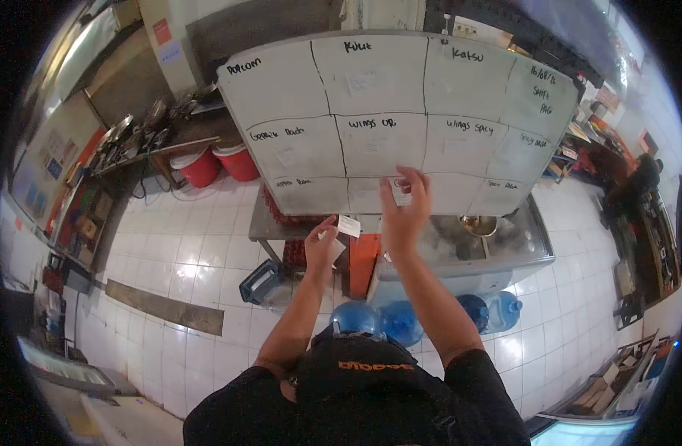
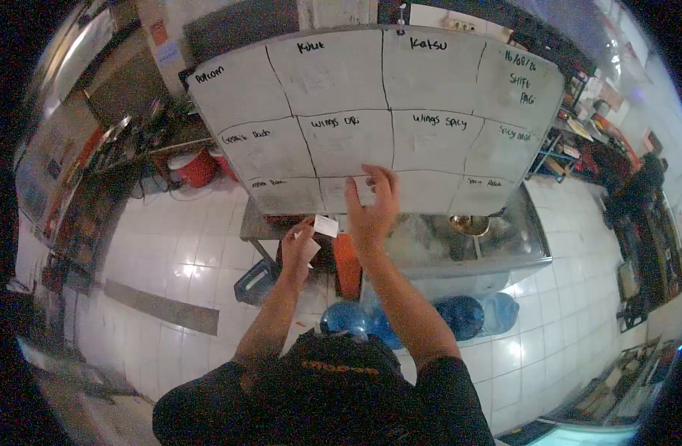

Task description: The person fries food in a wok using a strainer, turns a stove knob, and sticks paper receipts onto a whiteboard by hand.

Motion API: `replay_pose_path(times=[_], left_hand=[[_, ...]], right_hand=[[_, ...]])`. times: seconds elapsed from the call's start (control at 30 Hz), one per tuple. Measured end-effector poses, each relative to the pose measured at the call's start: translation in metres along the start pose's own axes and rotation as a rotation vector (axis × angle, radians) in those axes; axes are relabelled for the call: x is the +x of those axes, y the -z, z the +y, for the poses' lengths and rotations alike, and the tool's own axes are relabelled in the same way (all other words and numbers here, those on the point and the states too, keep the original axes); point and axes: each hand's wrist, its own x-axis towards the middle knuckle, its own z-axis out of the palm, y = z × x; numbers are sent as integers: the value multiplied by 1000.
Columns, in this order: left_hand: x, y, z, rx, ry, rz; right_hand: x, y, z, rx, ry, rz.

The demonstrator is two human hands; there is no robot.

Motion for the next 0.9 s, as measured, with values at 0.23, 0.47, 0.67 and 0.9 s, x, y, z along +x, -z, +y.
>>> replay_pose_path(times=[0.23, 0.47, 0.67, 0.9], left_hand=[[33, 3, 5, 60, 75, 29], [47, 17, -17, 96, 47, -35], [40, 18, -6, 12, 100, -72], [39, 22, 2, 23, 131, -152]], right_hand=[[10, -48, 7, -65, 39, 272], [5, -71, 11, -139, -39, 473], [4, -79, 12, -92, 6, 553], [9, -76, 11, -7, -105, 513]])
